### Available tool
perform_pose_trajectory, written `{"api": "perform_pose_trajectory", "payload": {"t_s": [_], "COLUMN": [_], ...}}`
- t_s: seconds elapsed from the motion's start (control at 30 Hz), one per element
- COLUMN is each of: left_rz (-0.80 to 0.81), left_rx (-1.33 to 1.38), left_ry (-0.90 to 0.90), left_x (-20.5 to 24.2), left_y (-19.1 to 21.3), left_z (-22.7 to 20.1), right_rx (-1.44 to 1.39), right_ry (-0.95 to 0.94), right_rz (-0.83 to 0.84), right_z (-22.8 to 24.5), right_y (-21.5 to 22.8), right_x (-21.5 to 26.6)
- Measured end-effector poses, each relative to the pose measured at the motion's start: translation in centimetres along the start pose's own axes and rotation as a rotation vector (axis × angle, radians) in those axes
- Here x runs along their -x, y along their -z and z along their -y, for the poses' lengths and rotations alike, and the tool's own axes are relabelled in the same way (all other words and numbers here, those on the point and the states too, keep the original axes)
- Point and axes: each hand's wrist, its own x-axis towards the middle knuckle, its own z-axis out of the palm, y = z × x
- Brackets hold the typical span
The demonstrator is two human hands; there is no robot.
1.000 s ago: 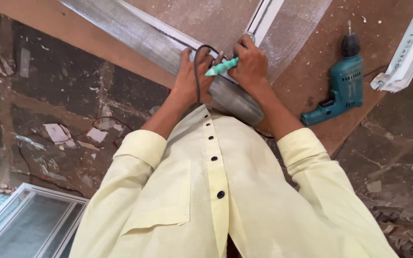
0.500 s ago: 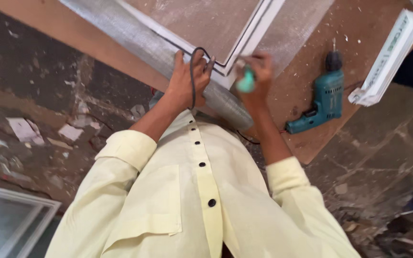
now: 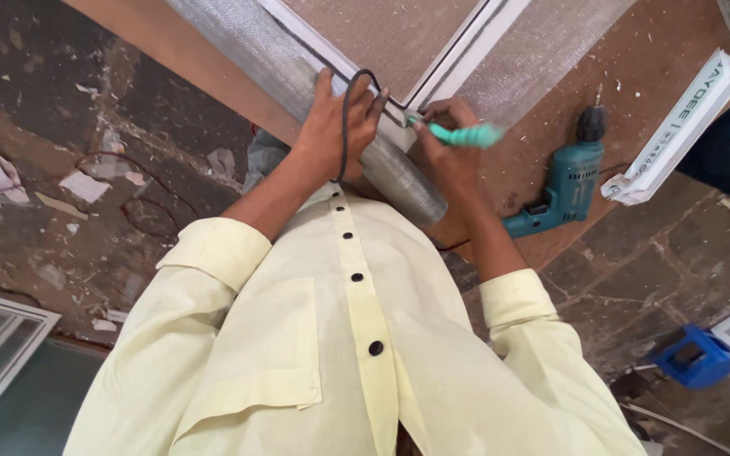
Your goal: The person secures a mesh screen into a white window frame using a handheld roller tool. They roll the tool along the frame edges to press the screen into the groove, working along the sides and corners of the frame.
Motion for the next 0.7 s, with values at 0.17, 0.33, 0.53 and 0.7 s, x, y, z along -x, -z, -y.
{"api": "perform_pose_trajectory", "payload": {"t_s": [0.17,0.33,0.53,0.7], "left_rz": [0.022,0.096,0.173,0.187], "left_rx": [0.026,0.051,0.033,0.053], "left_ry": [-0.007,-0.026,-0.011,-0.022], "left_x": [0.0,-0.2,-0.2,-0.3], "left_y": [0.4,1.2,0.9,0.3], "left_z": [0.4,0.6,0.5,0.7], "right_rx": [0.043,0.302,0.360,0.383], "right_ry": [0.036,0.185,0.112,0.240], "right_rz": [0.029,0.024,0.109,0.207], "right_z": [2.7,4.6,4.6,3.3], "right_y": [0.1,0.9,0.6,0.5], "right_x": [-0.6,-0.5,-2.1,-4.1]}}
